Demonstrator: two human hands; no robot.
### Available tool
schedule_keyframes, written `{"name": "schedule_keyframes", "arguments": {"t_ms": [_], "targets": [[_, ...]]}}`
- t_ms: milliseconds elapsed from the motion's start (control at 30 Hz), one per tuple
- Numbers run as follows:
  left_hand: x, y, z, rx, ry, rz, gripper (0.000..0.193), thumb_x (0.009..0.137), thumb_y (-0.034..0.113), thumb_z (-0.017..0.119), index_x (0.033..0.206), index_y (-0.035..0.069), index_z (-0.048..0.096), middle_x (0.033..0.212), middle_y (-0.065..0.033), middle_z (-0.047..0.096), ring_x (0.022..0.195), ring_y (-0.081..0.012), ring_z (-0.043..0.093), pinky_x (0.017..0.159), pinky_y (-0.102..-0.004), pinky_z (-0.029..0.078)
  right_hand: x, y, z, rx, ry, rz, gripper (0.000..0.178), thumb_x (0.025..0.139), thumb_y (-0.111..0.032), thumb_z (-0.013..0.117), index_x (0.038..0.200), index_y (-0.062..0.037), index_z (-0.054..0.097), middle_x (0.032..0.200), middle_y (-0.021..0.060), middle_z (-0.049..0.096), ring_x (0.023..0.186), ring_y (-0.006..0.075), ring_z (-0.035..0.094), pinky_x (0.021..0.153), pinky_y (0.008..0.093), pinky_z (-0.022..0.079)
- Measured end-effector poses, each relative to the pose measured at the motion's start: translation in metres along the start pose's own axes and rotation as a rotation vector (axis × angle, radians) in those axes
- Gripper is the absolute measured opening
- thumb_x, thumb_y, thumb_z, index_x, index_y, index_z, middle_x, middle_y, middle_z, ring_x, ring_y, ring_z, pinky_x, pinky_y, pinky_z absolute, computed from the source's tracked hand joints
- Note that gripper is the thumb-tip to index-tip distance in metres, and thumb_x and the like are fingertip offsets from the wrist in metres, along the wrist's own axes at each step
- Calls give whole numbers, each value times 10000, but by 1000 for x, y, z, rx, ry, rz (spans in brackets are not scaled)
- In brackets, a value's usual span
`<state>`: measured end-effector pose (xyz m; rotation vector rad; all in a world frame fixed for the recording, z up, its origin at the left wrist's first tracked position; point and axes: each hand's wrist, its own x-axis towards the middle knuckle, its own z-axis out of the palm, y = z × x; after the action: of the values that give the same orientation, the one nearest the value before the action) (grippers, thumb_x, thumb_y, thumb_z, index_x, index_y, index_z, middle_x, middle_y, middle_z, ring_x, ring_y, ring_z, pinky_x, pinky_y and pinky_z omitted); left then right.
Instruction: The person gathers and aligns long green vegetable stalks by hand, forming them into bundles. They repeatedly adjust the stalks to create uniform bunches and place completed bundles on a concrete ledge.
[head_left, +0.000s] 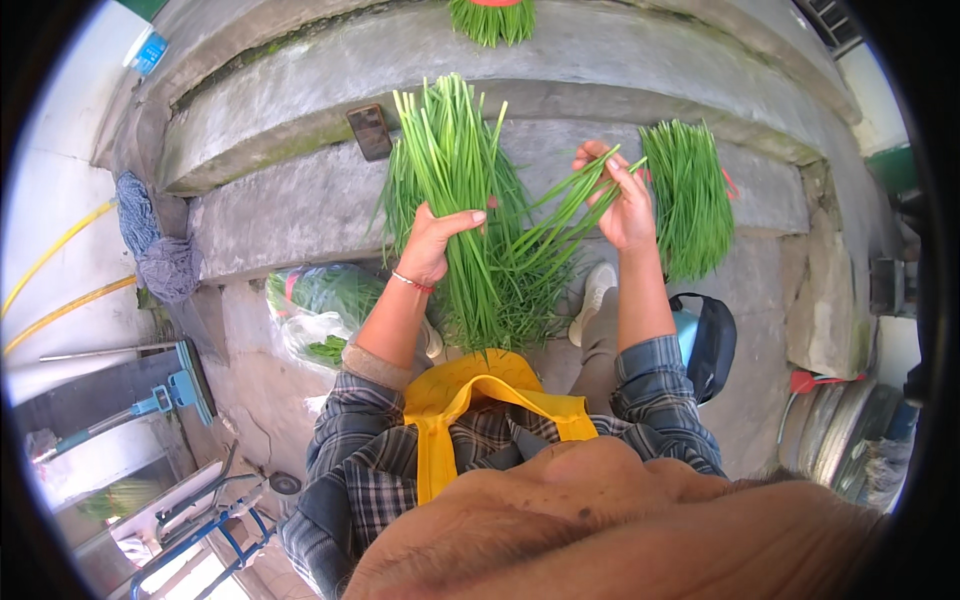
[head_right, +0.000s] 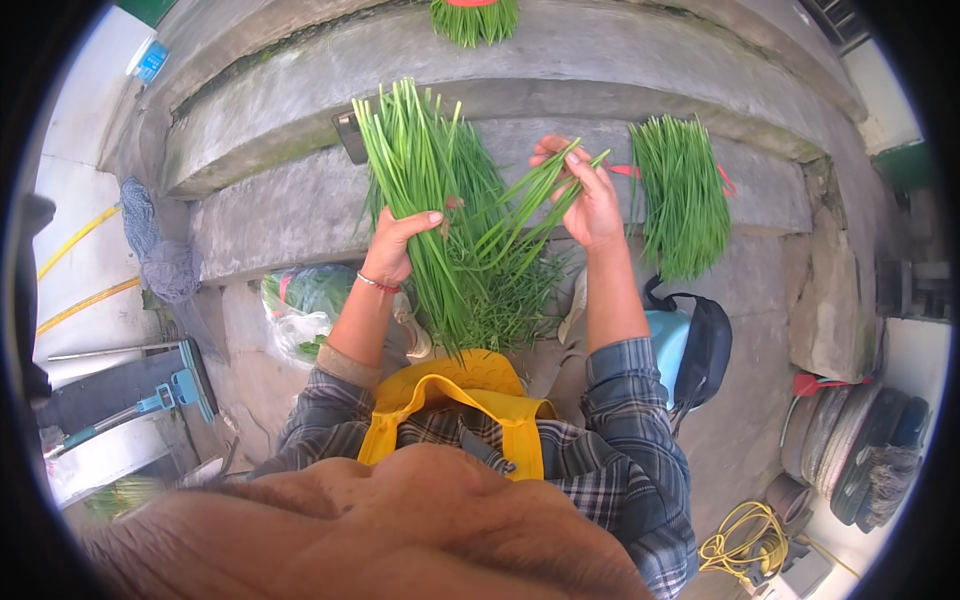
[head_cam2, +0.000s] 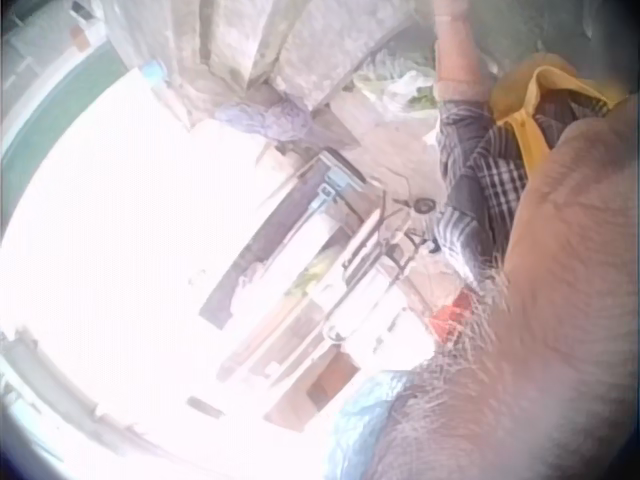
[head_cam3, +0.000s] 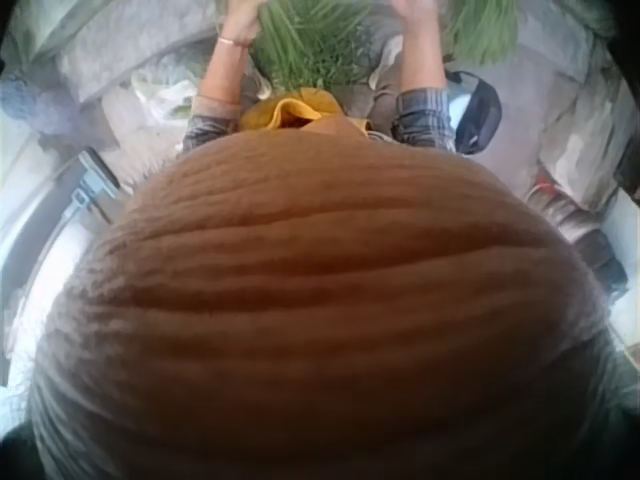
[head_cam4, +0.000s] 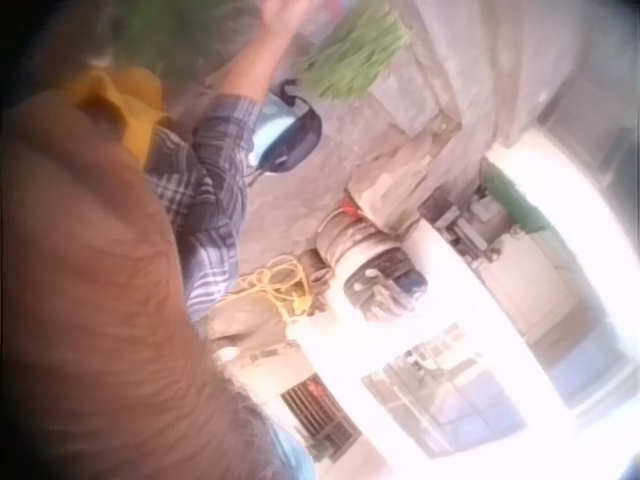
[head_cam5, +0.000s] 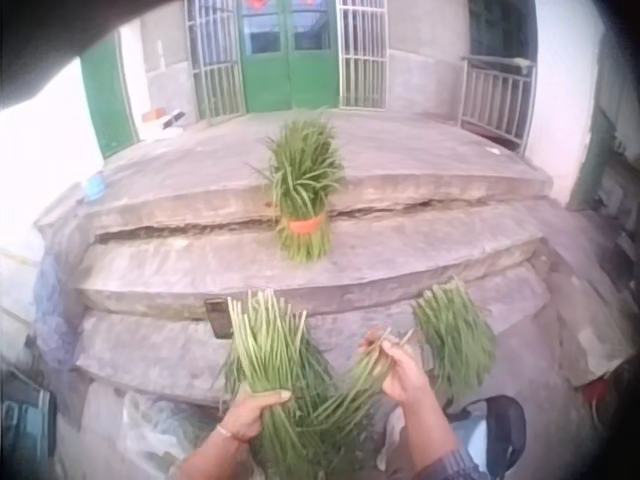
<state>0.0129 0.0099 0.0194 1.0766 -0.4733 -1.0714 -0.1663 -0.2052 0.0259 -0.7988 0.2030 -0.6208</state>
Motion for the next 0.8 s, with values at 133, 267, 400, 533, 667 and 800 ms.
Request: {"name": "schedule_keyframes", "arguments": {"t_ms": [133, 267, 400, 533, 667, 800], "targets": [[-1, -5, 12, -20, -50, -48, 440, 809, 71, 685, 1230, -12, 585, 1170, -140, 675, 796, -118, 613, 711, -279, 525, -2, 7, 6, -49, -44, 67, 386, 989, -183, 490, 1285, 63, 518, 1215, 172, 587, 1120, 265, 583, 963, 385, 483], [-3, -11, 16, -35, -77, -133, 412, 799, 42, 695, 1198, -11, 607, 1112, -122, 696, 788, -119, 625, 709, -276, 525, -3, 11, 11, -77, -56, 73, 386, 990, -187, 495, 1282, 63, 520, 1214, 165, 595, 1127, 265, 586, 961, 394, 491], [-2, -17, 16, 1, -64, -136, 353, 793, 40, 708, 1135, -3, 630, 1014, -109, 715, 761, -127, 637, 695, -272, 525, -3, 14, 14, -111, -54, 111, 380, 989, -190, 503, 1277, 56, 529, 1204, 152, 608, 1126, 264, 593, 956, 401, 497], [-3, -15, 15, -4, -21, -128, 315, 781, 32, 714, 1086, 4, 640, 956, -91, 714, 746, -129, 639, 685, -268, 522, -3, 13, 16, -151, -44, 132, 369, 990, -199, 509, 1264, 46, 547, 1198, 133, 613, 1114, 250, 599, 945, 399, 499], [-3, -12, 13, 14, 16, -90, 319, 781, 30, 706, 1092, -3, 641, 908, -49, 687, 739, -118, 627, 680, -264, 515, -3, 13, 13, -214, -35, 146, 369, 988, -231, 534, 1252, 25, 567, 1188, 109, 617, 1107, 227, 602, 934, 375, 491], [2, -15, 9, 9, 8, -76, 377, 783, 33, 703, 1152, -9, 633, 935, -35, 683, 761, -107, 620, 690, -262, 511, -3, 16, 11, -256, 3, 175, 360, 979, -265, 573, 1236, -14, 599, 1141, 75, 635, 1078, 178, 600, 886, 327, 481]]}}
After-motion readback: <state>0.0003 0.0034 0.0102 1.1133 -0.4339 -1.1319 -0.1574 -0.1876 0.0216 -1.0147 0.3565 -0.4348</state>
